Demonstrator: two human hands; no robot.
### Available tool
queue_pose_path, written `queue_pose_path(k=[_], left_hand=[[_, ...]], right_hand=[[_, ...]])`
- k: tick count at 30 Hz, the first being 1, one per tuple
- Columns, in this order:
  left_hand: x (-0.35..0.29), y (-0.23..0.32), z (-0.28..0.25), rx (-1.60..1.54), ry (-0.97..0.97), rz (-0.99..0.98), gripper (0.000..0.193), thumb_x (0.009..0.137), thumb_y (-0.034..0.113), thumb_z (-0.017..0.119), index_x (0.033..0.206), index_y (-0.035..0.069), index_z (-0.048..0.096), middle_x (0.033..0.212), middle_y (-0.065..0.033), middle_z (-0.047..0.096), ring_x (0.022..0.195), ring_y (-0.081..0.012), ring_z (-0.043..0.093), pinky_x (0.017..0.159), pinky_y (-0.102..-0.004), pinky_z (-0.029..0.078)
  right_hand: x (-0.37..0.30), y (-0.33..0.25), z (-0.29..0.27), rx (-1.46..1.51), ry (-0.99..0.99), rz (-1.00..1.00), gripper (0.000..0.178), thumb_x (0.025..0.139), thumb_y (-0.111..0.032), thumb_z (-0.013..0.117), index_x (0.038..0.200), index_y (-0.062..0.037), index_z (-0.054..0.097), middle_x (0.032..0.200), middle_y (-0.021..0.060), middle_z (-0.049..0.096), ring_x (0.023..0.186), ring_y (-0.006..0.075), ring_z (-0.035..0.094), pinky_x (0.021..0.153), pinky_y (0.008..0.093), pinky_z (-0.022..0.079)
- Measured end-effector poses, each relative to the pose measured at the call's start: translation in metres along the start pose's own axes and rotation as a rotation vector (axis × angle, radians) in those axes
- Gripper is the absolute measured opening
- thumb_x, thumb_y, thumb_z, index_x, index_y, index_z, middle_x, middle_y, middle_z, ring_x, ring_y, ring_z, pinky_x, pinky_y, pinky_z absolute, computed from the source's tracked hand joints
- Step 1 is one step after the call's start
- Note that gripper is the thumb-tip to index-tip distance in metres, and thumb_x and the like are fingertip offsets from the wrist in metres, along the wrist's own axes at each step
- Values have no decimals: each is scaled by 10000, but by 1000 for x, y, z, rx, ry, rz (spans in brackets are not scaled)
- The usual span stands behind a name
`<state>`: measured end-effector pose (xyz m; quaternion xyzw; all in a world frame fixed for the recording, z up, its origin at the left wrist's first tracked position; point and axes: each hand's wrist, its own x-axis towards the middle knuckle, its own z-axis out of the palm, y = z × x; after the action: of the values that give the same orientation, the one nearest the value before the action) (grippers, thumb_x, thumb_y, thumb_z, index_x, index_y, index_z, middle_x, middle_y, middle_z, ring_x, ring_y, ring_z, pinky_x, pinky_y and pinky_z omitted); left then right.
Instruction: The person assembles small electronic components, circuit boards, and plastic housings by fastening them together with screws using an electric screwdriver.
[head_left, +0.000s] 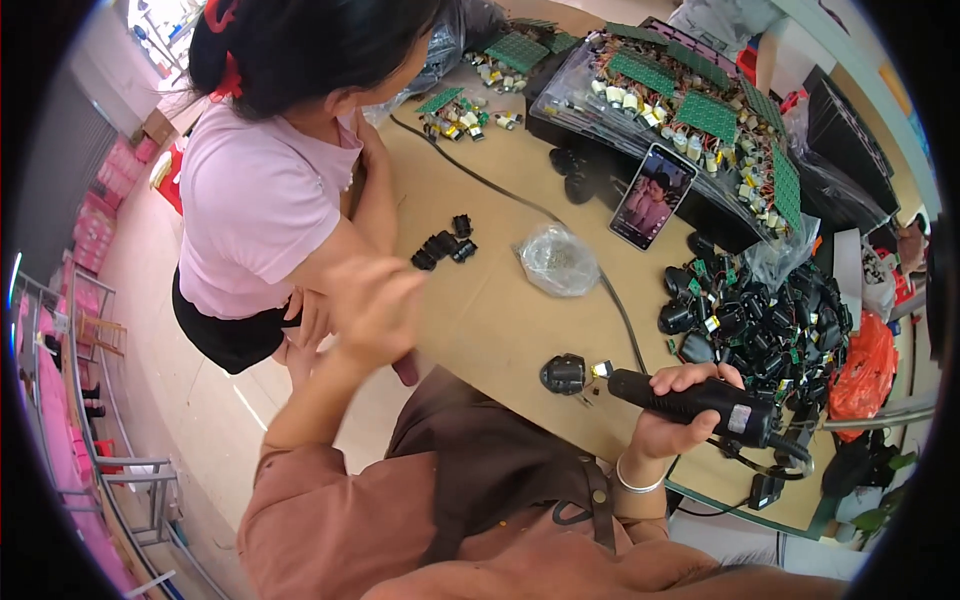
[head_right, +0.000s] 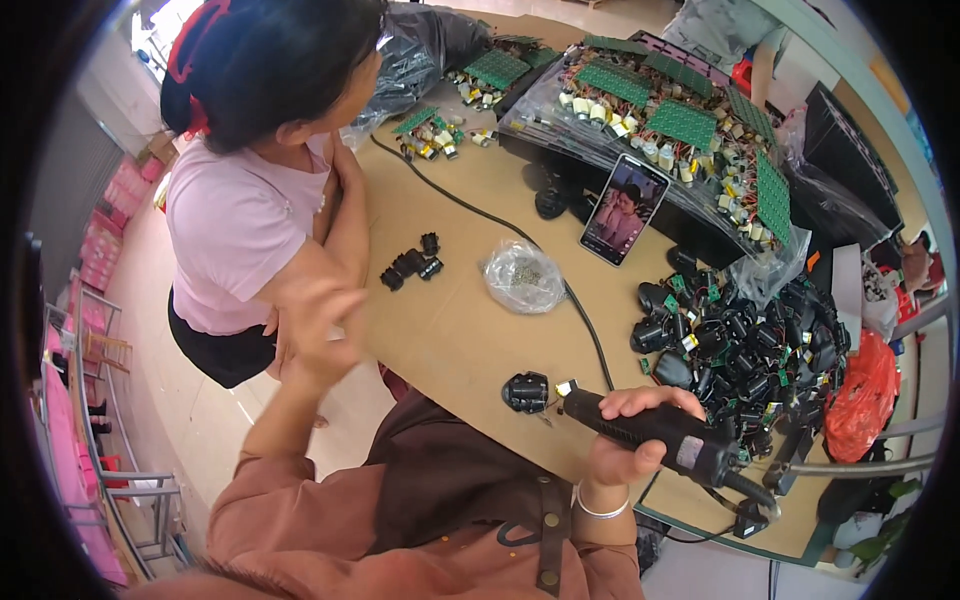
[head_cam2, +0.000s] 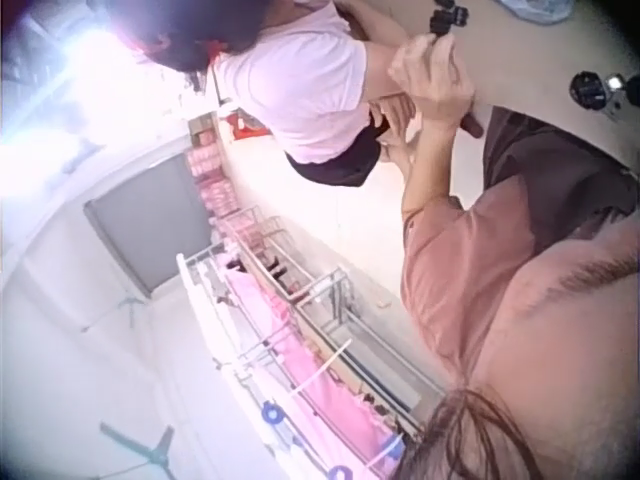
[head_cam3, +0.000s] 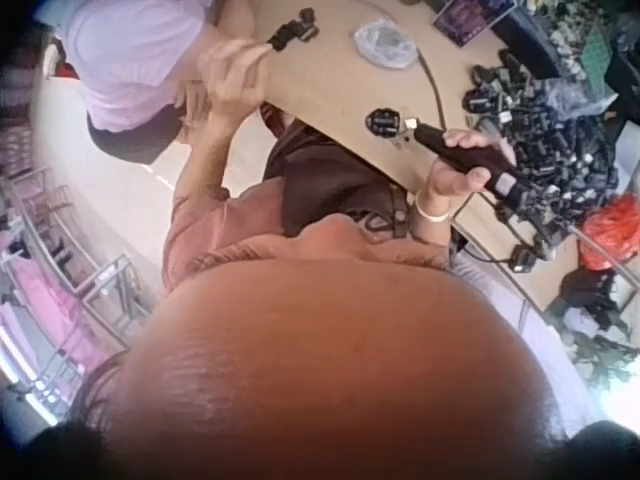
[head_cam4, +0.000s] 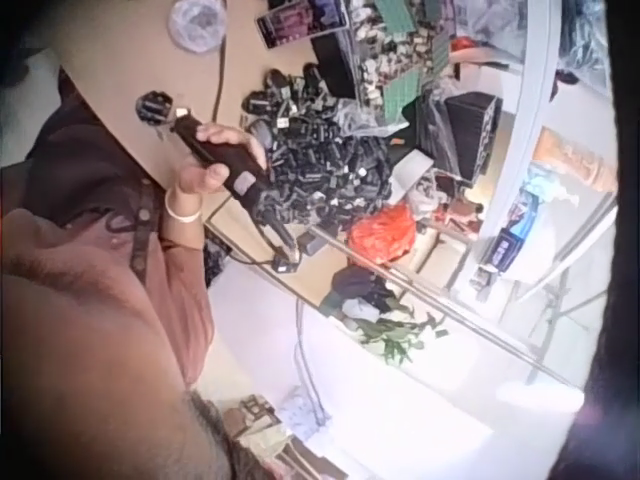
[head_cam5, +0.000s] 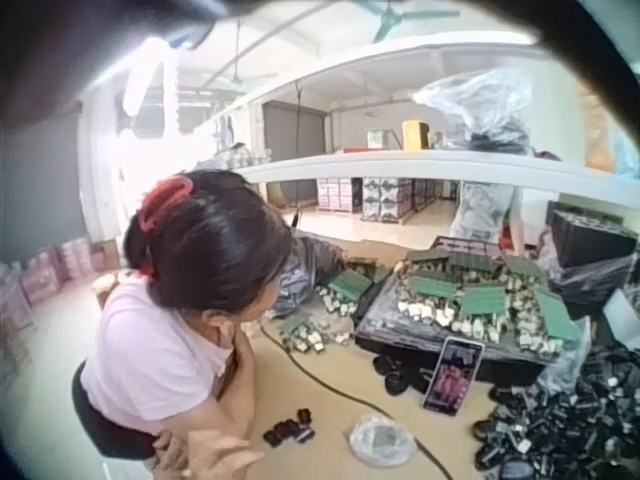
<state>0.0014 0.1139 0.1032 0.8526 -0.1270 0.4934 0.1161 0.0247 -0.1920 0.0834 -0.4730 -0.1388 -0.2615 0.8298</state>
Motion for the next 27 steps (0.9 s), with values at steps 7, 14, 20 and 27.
queue_pose_path(k=[7, 14, 20, 27], left_hand=[[-31, -12, 88, -262, -408, -385, 133, 726, 81, 656, 856, 59, 638, 924, -56, 546, 925, -244, 499, 810, -360, 381], [7, 26, 155, -417, -446, -127, 112, 699, 98, 662, 810, 94, 663, 901, -42, 544, 927, -224, 498, 766, -361, 383], [4, 27, 190, -239, -755, 14, 68, 679, 138, 648, 744, 117, 648, 868, -29, 519, 952, -209, 480, 746, -371, 374], [11, 26, 188, -503, -606, -148, 73, 715, 99, 622, 772, 76, 582, 858, -56, 553, 893, -226, 537, 744, -371, 397]], right_hand=[[8, -16, 10, -220, 30, -295, 670, 797, -570, 554, 1148, -20, 402, 720, 104, 489, 622, 202, 510, 600, 331, 493], [-3, -13, 15, -77, -12, -80, 602, 814, -505, 564, 1156, -41, 391, 804, 79, 472, 649, 176, 497, 600, 313, 455], [-10, -17, 12, -66, -12, -11, 519, 828, -425, 573, 1156, -67, 388, 810, 76, 470, 601, 157, 487, 559, 277, 450], [2, -2, 3, -10, 39, 42, 449, 847, -359, 555, 1149, -75, 383, 807, 57, 462, 598, 147, 486, 589, 264, 429]])
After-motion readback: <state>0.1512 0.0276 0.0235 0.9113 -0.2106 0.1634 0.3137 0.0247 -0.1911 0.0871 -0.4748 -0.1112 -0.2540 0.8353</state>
